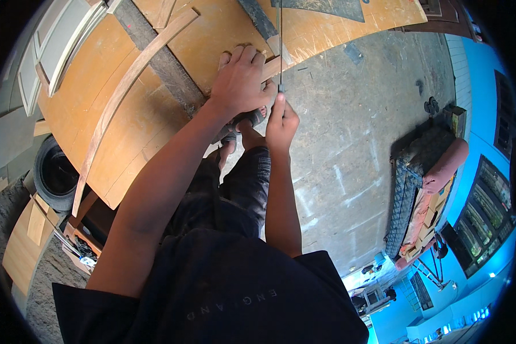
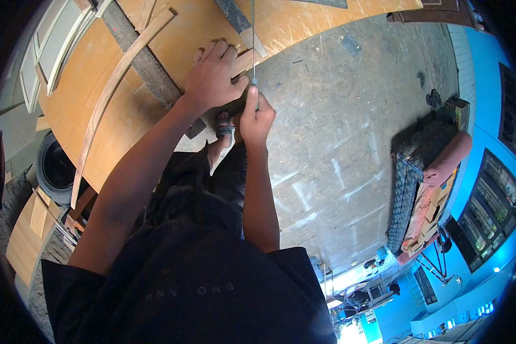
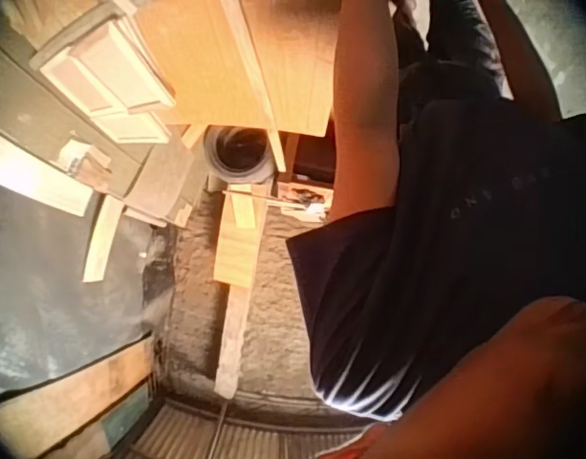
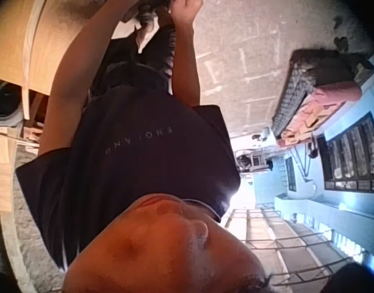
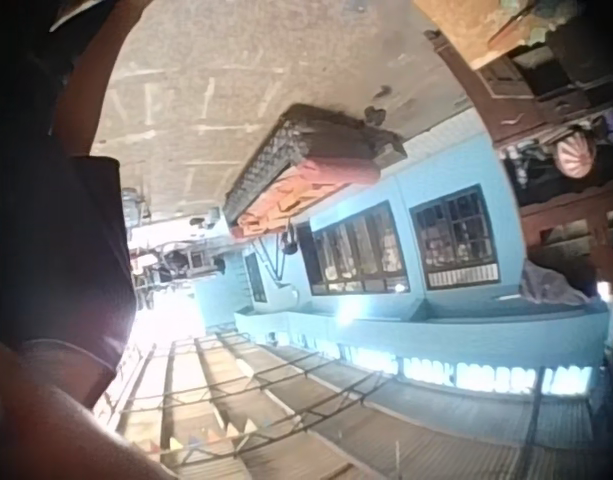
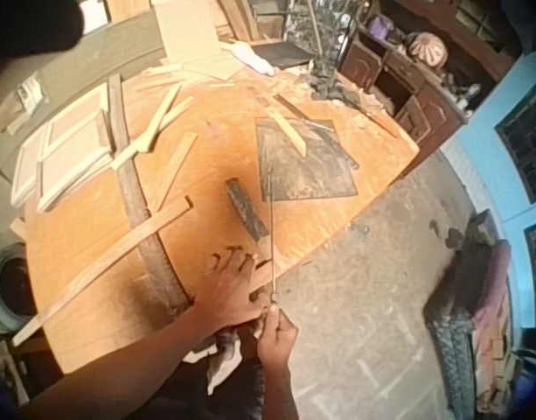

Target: Sawing and filing a small wooden piece at a workbench.

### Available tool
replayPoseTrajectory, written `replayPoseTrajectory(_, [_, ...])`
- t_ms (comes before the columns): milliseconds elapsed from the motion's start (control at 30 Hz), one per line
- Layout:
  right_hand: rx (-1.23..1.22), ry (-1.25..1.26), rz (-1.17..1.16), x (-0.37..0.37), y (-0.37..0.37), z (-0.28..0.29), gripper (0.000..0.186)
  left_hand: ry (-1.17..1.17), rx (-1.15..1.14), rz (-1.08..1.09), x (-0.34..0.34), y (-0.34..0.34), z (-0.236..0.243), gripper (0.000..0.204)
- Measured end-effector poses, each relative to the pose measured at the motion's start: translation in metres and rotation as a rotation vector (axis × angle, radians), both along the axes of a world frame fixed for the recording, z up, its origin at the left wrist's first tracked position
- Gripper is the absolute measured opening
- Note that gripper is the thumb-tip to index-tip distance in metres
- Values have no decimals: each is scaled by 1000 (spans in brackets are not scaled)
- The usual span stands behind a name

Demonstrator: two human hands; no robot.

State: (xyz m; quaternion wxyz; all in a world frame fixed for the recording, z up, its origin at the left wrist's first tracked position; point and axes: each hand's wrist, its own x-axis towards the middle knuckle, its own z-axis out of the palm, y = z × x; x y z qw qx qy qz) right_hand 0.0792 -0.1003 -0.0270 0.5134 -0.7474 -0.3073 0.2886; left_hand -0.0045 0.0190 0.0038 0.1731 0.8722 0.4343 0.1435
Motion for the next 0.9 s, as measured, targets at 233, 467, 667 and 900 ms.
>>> replayPoseTrajectory(233, [18, 330, -76, -25, -43, 22, 54, 35, 33, -13, -2, -1, 1, 50])
replayPoseTrajectory(467, [-2, 289, -41, -10, -8, -7, 57, 12, 13, 0, -3, 5, -4, 44])
replayPoseTrajectory(667, [-55, 291, -90, -32, -68, -3, 60, 11, 55, -8, -5, 0, 4, 43])
replayPoseTrajectory(900, [-6, 252, -9, -14, -24, -25, 54, -13, 53, -2, -2, 1, -4, 42])
